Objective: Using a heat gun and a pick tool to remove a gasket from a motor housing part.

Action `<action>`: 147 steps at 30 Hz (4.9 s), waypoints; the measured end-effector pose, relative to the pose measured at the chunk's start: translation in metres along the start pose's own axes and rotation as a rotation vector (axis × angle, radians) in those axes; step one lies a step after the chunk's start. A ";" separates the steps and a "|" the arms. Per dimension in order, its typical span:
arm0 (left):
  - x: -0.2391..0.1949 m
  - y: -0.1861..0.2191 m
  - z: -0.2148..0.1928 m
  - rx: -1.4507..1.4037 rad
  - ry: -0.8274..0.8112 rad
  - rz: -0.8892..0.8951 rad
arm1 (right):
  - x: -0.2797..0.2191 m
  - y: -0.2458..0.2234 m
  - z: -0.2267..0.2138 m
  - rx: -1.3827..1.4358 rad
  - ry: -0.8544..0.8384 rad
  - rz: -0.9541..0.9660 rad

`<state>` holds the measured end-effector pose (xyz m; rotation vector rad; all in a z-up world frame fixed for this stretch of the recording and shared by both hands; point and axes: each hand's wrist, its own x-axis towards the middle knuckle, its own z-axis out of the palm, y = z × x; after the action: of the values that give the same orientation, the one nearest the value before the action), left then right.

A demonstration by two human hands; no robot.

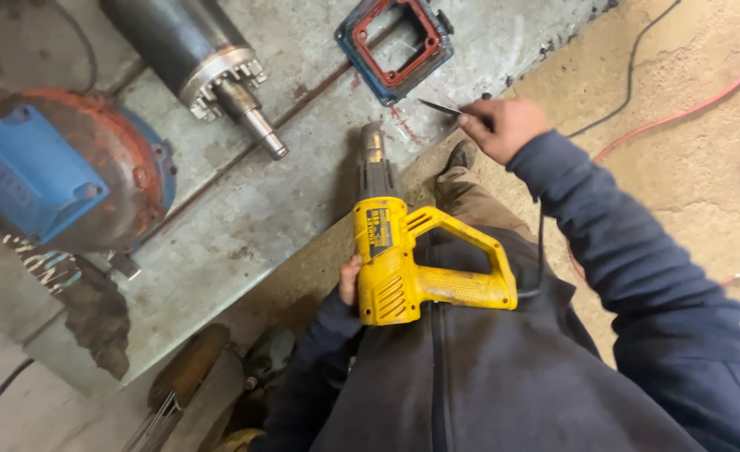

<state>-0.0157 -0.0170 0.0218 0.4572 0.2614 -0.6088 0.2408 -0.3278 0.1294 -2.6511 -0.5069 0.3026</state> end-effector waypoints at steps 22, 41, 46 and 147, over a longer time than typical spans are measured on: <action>0.017 -0.005 0.023 -0.112 0.045 -0.096 | 0.070 -0.027 -0.027 -0.551 0.078 -0.405; 0.024 -0.005 0.019 -0.078 0.030 -0.071 | 0.098 -0.034 -0.029 -0.582 -0.231 -0.110; 0.021 -0.002 0.021 -0.062 0.013 -0.054 | 0.102 -0.049 -0.046 -0.598 -0.274 -0.094; 0.037 0.032 0.097 0.163 -0.099 0.081 | 0.014 0.000 0.006 -0.202 0.195 -0.020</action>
<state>0.0431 -0.0585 0.1031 0.5900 0.0986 -0.5740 0.2519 -0.3199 0.1221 -2.8286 -0.5237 -0.0154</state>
